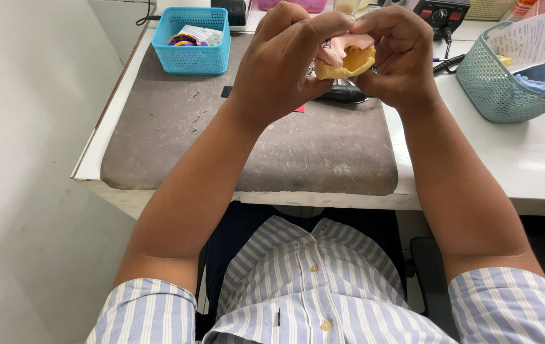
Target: The person holds a two-piece denture model, separates the upper and lower halves, and uses a rotary tool to grind a small yellow component. They then reassemble the denture and use a red abrasive strip to smooth the edges.
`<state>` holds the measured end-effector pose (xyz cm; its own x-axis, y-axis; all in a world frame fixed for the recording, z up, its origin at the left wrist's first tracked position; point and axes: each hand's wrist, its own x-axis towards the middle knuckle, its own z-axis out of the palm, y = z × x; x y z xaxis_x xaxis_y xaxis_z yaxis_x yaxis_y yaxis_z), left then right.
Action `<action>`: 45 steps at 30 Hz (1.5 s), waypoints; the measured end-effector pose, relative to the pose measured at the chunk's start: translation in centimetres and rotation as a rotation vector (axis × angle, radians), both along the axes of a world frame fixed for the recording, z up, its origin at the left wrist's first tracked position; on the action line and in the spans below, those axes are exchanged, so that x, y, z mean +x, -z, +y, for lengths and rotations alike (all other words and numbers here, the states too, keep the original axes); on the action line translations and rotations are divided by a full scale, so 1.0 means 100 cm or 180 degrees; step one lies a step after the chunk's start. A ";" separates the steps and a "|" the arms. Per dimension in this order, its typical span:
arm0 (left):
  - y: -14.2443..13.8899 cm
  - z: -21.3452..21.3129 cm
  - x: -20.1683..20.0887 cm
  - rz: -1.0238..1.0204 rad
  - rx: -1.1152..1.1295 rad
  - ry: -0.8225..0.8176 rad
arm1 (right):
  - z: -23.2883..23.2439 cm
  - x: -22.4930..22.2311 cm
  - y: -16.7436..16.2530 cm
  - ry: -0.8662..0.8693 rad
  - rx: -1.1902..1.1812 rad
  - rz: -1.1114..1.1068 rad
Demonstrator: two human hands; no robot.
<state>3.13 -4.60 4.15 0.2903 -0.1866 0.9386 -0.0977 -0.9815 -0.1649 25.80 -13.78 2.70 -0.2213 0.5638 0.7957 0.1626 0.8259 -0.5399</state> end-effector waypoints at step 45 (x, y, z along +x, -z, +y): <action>-0.004 0.007 -0.004 -0.0109 0.0091 0.0110 | -0.008 -0.015 -0.007 0.0466 0.0260 -0.0318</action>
